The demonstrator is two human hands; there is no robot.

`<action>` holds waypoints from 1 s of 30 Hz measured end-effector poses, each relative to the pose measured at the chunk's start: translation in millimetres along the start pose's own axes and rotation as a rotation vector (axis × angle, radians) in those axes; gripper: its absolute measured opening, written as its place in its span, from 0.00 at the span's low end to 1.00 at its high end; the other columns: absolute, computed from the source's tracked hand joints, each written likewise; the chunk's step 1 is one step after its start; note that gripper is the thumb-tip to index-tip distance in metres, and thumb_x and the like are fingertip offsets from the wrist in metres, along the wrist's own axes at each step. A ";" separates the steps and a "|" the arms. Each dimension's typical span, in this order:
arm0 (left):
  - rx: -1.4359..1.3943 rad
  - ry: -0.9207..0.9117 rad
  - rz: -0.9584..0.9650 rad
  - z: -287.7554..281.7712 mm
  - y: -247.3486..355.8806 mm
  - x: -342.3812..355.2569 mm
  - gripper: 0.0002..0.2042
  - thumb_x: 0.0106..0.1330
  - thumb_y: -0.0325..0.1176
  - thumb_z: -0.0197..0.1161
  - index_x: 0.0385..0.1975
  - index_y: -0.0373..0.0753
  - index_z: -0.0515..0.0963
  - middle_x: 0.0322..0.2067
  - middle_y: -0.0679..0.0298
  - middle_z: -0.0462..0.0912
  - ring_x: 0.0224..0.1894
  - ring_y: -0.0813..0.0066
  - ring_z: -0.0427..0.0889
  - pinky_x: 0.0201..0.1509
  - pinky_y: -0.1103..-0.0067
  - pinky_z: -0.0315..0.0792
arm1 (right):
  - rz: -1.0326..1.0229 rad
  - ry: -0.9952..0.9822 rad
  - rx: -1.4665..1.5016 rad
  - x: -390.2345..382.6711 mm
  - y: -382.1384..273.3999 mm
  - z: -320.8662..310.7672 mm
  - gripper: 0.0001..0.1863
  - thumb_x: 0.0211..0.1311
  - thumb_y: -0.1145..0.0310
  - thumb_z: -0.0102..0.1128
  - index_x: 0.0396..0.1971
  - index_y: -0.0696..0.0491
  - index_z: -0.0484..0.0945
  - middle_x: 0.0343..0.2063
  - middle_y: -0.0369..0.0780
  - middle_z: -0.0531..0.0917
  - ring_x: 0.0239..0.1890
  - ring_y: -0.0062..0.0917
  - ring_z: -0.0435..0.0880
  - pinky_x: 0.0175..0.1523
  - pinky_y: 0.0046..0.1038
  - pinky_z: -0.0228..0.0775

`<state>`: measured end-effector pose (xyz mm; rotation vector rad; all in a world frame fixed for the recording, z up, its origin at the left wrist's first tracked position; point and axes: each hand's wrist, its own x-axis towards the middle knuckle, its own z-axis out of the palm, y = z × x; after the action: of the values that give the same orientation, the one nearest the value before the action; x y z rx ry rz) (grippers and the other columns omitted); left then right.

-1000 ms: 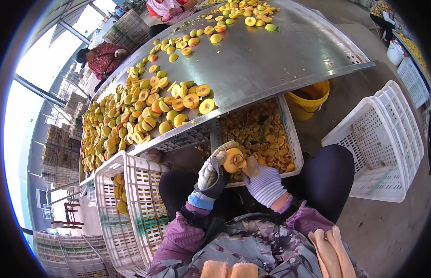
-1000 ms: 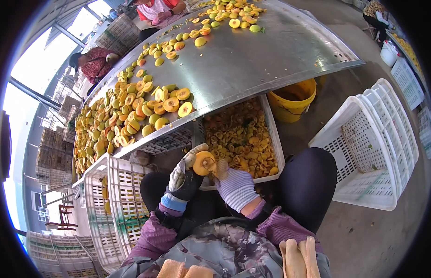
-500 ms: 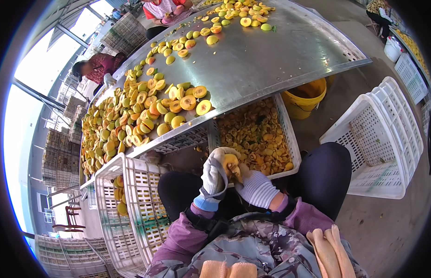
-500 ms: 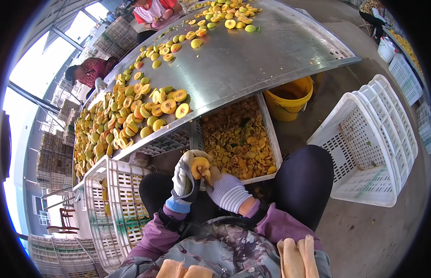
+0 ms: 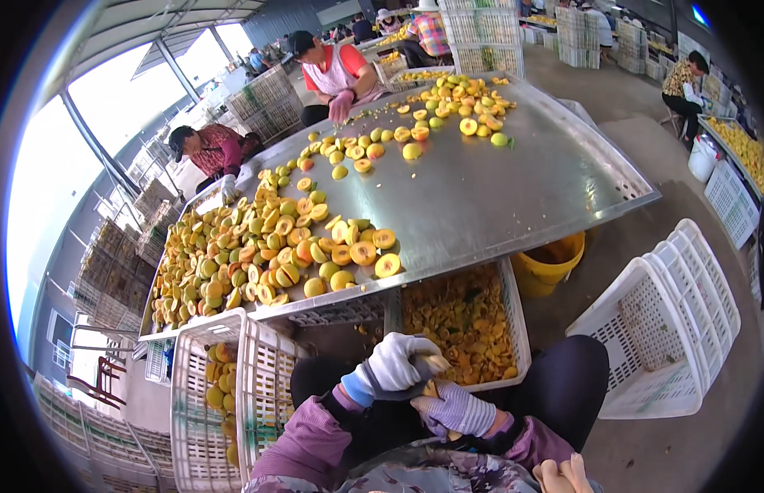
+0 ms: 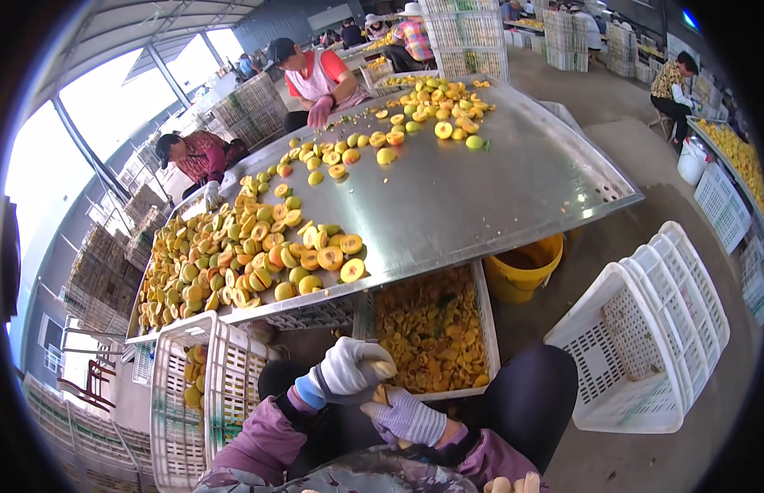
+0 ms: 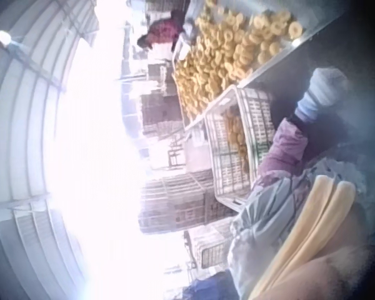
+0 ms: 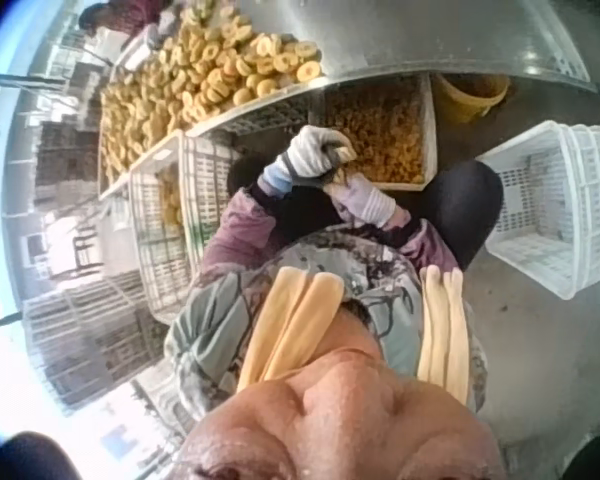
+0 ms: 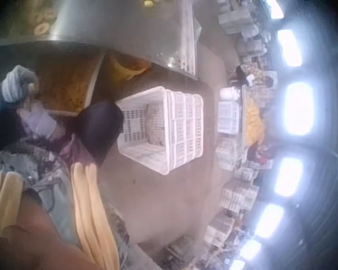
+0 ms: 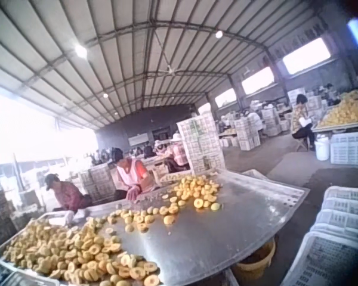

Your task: The person picks up halved apricots from a metal table, cuts out the pits using a curved tool, and drops the pit remnants into a bin below.

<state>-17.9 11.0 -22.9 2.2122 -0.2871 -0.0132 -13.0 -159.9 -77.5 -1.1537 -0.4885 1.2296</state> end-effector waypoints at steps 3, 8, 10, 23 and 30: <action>0.136 0.059 -0.001 -5.9 17.8 6.8 0.07 0.54 0.33 0.66 0.27 0.36 0.80 0.24 0.60 0.81 0.27 0.67 0.82 0.31 0.75 0.75 | -0.098 0.038 -0.080 0.2 -8.2 -0.4 0.07 0.63 0.68 0.54 0.30 0.55 0.70 0.13 0.33 0.72 0.11 0.16 0.69 0.17 0.21 0.60; -0.651 -0.006 -0.194 9.0 -1.6 2.5 0.14 0.60 0.41 0.63 0.29 0.34 0.80 0.24 0.61 0.82 0.29 0.71 0.81 0.36 0.76 0.74 | 0.094 -0.171 0.262 -15.4 -27.5 -3.1 0.06 0.65 0.68 0.52 0.37 0.53 0.68 0.13 0.33 0.69 0.10 0.15 0.67 0.15 0.19 0.57; -0.838 -0.012 -0.159 21.9 -5.6 3.5 0.19 0.63 0.47 0.60 0.30 0.33 0.79 0.27 0.61 0.81 0.30 0.73 0.79 0.38 0.77 0.74 | 0.088 -0.181 0.360 -20.6 -33.6 0.9 0.07 0.65 0.66 0.53 0.33 0.52 0.68 0.14 0.32 0.69 0.10 0.15 0.66 0.15 0.18 0.58; 0.243 1.203 -0.303 -112.9 12.8 -101.9 0.09 0.64 0.33 0.60 0.35 0.32 0.80 0.28 0.61 0.83 0.32 0.75 0.80 0.37 0.77 0.75 | 0.359 0.315 1.221 36.1 77.8 -51.9 0.09 0.64 0.64 0.53 0.29 0.51 0.68 0.14 0.32 0.69 0.11 0.22 0.67 0.18 0.24 0.59; 1.348 1.066 -0.888 -190.1 36.8 -142.5 0.20 0.52 0.35 0.65 0.47 0.43 0.77 0.52 0.50 0.75 0.53 0.52 0.74 0.56 0.66 0.69 | 0.318 0.331 0.981 42.7 54.4 -46.5 0.11 0.63 0.60 0.57 0.28 0.50 0.69 0.14 0.31 0.69 0.12 0.17 0.68 0.18 0.23 0.61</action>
<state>-142.9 168.1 109.3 2.9333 1.7063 1.0991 13.4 -145.6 -155.3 -0.5548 0.5390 1.2715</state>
